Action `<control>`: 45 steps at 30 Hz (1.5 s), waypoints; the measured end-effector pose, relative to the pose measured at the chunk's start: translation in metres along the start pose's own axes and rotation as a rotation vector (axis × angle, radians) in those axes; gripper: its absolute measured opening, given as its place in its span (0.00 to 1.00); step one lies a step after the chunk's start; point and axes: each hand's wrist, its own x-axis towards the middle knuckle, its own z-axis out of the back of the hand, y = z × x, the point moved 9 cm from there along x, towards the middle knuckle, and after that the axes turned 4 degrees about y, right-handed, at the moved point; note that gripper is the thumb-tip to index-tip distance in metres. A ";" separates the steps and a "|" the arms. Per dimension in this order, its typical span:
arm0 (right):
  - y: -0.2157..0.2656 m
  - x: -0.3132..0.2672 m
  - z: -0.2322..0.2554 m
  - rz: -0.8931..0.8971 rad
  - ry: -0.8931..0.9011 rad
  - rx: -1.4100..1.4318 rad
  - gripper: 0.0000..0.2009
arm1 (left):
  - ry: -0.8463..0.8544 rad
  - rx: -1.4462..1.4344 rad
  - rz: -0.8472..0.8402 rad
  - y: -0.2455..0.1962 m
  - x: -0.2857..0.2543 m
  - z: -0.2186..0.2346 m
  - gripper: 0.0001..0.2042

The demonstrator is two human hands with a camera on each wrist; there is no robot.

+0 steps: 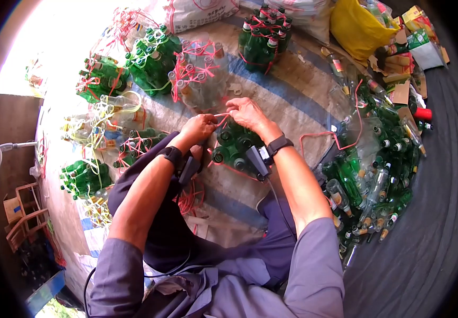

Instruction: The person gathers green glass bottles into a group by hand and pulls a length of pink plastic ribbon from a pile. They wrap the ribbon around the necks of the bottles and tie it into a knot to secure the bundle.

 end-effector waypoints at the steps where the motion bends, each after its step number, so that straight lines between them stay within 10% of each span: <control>1: -0.003 -0.002 0.003 0.000 -0.005 0.028 0.16 | 0.000 0.027 0.007 0.001 -0.001 -0.001 0.15; 16: 0.003 -0.039 0.048 -0.124 -0.273 -0.575 0.09 | -0.077 0.151 0.010 0.010 0.022 -0.009 0.14; 31: -0.017 -0.054 0.051 -0.348 -0.289 -0.493 0.13 | 0.073 0.572 0.192 0.024 -0.020 -0.026 0.10; 45: 0.027 -0.123 0.022 0.010 -0.686 -0.692 0.18 | 0.142 0.879 -0.020 0.012 -0.064 -0.032 0.11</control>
